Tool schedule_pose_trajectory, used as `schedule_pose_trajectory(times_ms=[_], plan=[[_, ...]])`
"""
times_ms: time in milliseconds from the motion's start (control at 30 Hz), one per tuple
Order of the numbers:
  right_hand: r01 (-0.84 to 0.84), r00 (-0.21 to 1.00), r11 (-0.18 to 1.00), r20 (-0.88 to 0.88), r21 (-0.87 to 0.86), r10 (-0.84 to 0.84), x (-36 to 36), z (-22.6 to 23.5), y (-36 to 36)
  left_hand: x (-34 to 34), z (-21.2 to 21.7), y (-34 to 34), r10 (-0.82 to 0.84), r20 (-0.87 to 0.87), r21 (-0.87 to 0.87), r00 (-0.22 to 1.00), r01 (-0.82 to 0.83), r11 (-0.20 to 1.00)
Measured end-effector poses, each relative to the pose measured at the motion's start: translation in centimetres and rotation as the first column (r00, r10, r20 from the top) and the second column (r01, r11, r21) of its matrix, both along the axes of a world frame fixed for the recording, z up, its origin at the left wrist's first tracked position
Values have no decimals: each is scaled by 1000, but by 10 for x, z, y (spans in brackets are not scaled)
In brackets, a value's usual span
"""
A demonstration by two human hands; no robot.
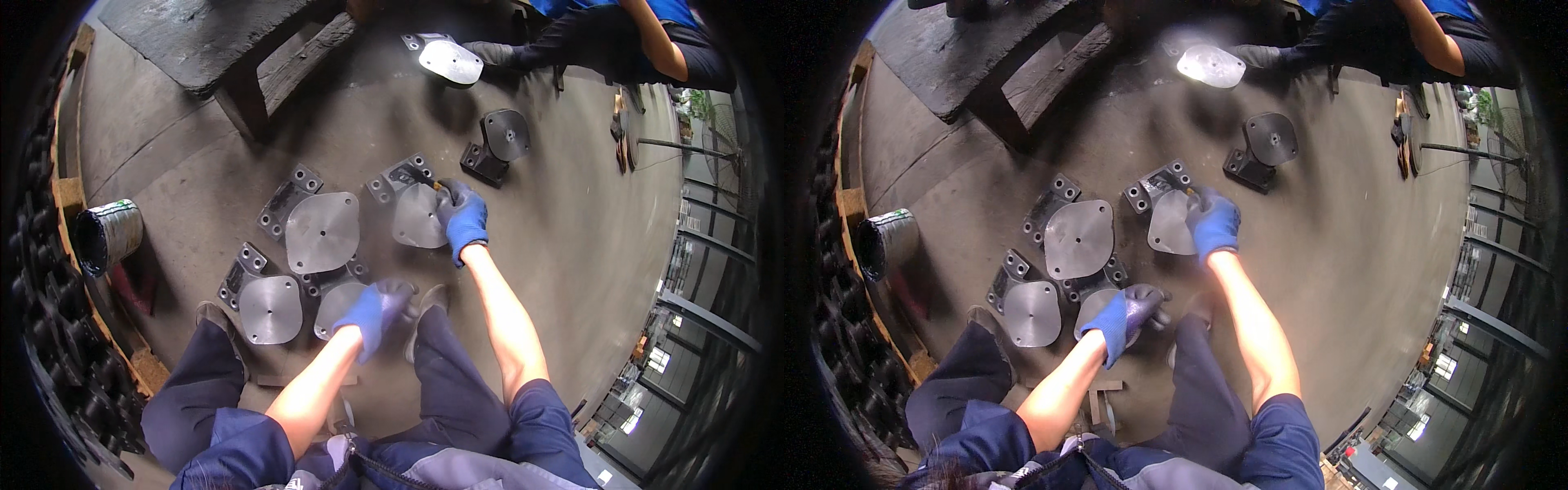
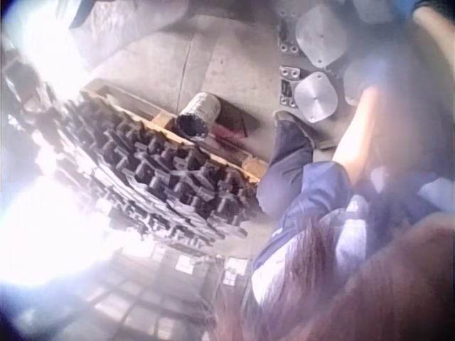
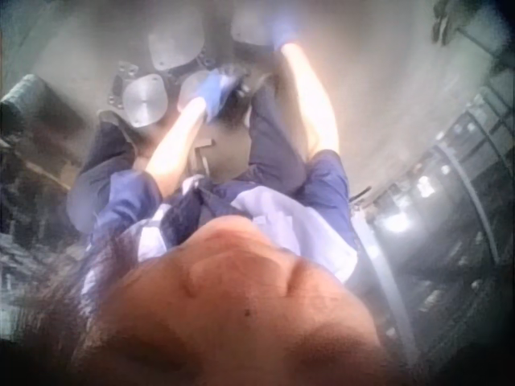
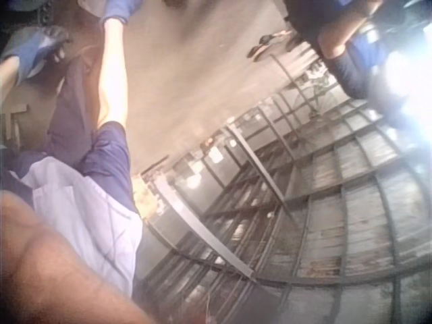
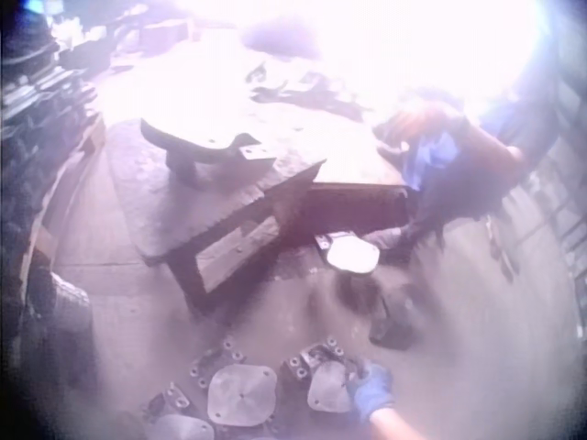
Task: The person sits on the floor and uses a brush to apply a dark coating to several metal parts. They repeatedly dip the brush into a container and paint the surfaces of the parts, then stack the finished pieces onto a large pile.
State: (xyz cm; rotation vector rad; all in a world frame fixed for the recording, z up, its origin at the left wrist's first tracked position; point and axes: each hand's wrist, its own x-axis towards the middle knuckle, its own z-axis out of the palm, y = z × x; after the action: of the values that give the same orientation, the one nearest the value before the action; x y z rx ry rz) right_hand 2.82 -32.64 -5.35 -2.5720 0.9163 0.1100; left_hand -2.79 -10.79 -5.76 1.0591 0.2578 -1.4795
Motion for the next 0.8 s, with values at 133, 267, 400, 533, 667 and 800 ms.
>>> schedule_pose_trajectory(times_ms=[133, 267, 400, 533, 667, 800], plan=[[18, 999, 1000, 50, 14, -19, 1, 19, 9, 0, -7, 2, -14, 85, -4, 996, 14, 1000], [116, 993, 989, -8, 86, -116, 4, 11, 2, -7, -13, -1, 43, 37, -49, 998, -41, 998], [105, 994, 989, -20, 105, -104, -1, 3, -7, -1, -8, -1, 6, -9, -24, 1000, -7, 1000], [174, 985, 964, -28, 202, -172, -8, 2, -11, 5, 2, 0, 22, -31, -35, 999, -24, 999], [185, 983, 961, -51, 206, -178, -6, 0, -4, 5, 3, 1, 32, -56, -28, 998, -33, 999], [169, 985, 948, -10, 270, -173, -16, -15, 3, 7, 6, 1, 10, -47, -40, 999, -12, 999]])
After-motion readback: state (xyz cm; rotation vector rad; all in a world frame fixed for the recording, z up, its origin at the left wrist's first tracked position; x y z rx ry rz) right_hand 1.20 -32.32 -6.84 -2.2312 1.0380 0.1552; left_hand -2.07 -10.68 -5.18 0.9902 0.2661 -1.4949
